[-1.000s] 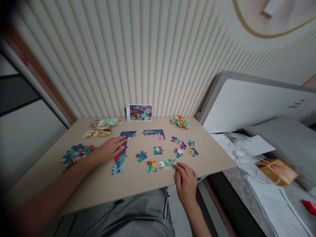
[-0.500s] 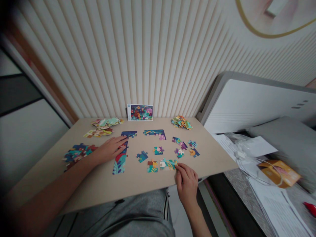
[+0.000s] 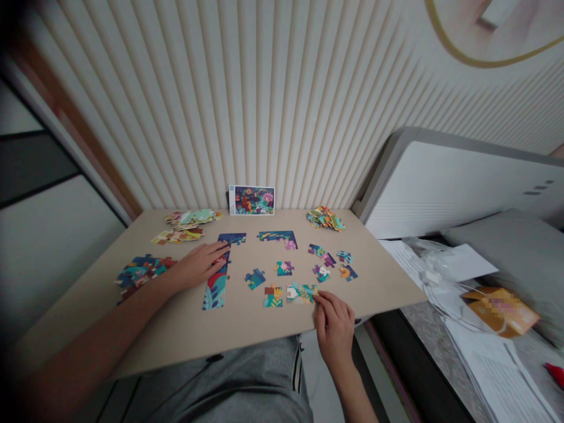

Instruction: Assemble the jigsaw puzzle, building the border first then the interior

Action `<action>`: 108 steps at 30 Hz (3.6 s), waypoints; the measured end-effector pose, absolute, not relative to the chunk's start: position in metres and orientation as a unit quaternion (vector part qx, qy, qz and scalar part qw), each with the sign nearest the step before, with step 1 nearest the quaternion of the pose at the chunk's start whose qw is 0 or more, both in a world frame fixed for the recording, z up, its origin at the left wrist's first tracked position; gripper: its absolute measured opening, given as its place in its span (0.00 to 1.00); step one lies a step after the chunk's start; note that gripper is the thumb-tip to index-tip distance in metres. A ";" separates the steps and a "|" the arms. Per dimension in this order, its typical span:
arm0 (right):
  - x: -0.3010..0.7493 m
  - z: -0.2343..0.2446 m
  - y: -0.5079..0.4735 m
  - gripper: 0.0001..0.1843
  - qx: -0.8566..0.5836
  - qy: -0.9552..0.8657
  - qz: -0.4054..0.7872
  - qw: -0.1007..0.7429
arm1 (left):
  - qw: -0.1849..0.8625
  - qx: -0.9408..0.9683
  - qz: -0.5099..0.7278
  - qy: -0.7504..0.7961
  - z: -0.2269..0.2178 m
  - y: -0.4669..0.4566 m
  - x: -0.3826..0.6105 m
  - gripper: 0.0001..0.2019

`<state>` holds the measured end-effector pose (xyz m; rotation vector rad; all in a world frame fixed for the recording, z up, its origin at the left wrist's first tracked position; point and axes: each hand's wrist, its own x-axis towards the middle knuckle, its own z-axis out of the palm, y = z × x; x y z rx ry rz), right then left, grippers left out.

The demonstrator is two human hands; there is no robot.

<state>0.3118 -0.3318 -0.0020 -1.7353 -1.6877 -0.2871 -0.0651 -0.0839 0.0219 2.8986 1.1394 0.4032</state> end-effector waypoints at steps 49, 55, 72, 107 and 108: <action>0.309 0.002 -0.332 0.15 -0.692 -0.626 -0.086 0.350 | -0.015 0.923 0.127 0.363 0.019 -0.083 -0.065 0.26; 0.308 0.002 -0.332 0.15 -0.693 -0.624 -0.082 0.351 | -0.011 0.924 0.131 0.358 0.020 -0.083 -0.065 0.25; 0.310 0.000 -0.333 0.15 -0.687 -0.632 -0.088 0.347 | -0.011 0.924 0.126 0.360 0.018 -0.081 -0.066 0.25; 0.395 0.037 -0.183 0.24 -0.743 -0.617 -0.060 0.251 | 0.007 0.925 0.132 0.357 0.018 -0.082 -0.067 0.25; 0.398 0.039 -0.185 0.25 -0.757 -0.594 -0.076 0.262 | 0.007 0.924 0.134 0.357 0.018 -0.082 -0.067 0.25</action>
